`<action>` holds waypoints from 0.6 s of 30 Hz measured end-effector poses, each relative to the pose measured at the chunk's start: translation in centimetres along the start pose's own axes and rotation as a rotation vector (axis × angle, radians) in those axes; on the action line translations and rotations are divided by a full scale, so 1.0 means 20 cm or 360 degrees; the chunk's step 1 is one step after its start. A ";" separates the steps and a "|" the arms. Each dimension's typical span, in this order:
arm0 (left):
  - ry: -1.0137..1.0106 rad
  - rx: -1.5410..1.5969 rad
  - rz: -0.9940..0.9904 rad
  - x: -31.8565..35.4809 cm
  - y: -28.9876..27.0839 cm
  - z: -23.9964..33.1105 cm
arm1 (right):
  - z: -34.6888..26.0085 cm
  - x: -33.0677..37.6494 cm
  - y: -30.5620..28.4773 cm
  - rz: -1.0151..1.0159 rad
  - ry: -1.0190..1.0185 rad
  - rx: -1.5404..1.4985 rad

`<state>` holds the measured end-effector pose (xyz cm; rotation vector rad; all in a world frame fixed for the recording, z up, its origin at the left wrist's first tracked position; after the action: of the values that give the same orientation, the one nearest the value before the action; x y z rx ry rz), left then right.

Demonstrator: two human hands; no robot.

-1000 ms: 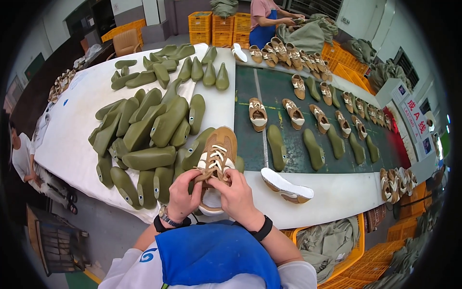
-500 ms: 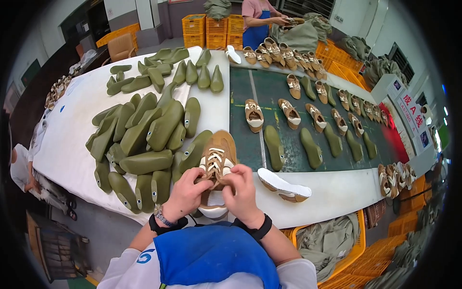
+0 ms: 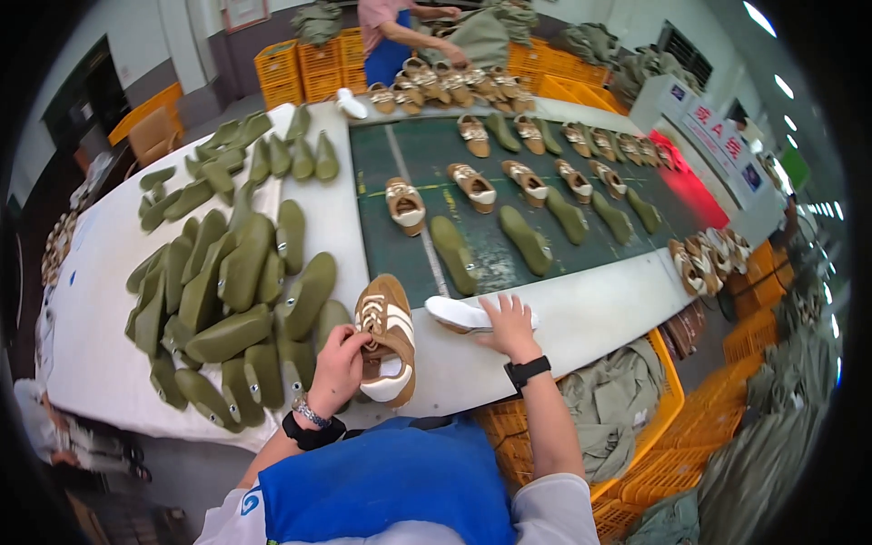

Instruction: Assembling shoe components by inserting green lasts into uppers and organizing them on a conveyor belt.

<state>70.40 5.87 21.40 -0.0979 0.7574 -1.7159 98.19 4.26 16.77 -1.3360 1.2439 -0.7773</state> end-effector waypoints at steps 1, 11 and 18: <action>0.0034 -0.0069 -0.0051 0.00 0.08 0.02 | 0.13 0.11 0.13 -0.0382 0.0186 0.0460; 0.0031 -0.0128 -0.0457 0.01 0.69 -0.07 | 0.47 0.42 0.48 0.0283 0.1104 -0.2573; -0.0366 0.0192 -0.0737 0.10 0.88 -0.23 | 0.56 0.51 0.36 0.0304 0.0734 -0.0698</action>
<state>82.51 4.38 7.85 -0.4063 0.4797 -2.1385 109.52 -1.34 5.66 -1.3941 1.9660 -0.7227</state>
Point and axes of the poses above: each hand's wrist, its own x-axis away from the middle knuckle, its own y-axis out of the palm, z = x × y, the point moved 7 cm from there along -x, towards the middle knuckle, and after that the axes turned 10 degrees about -y, right-handed, at the moved point
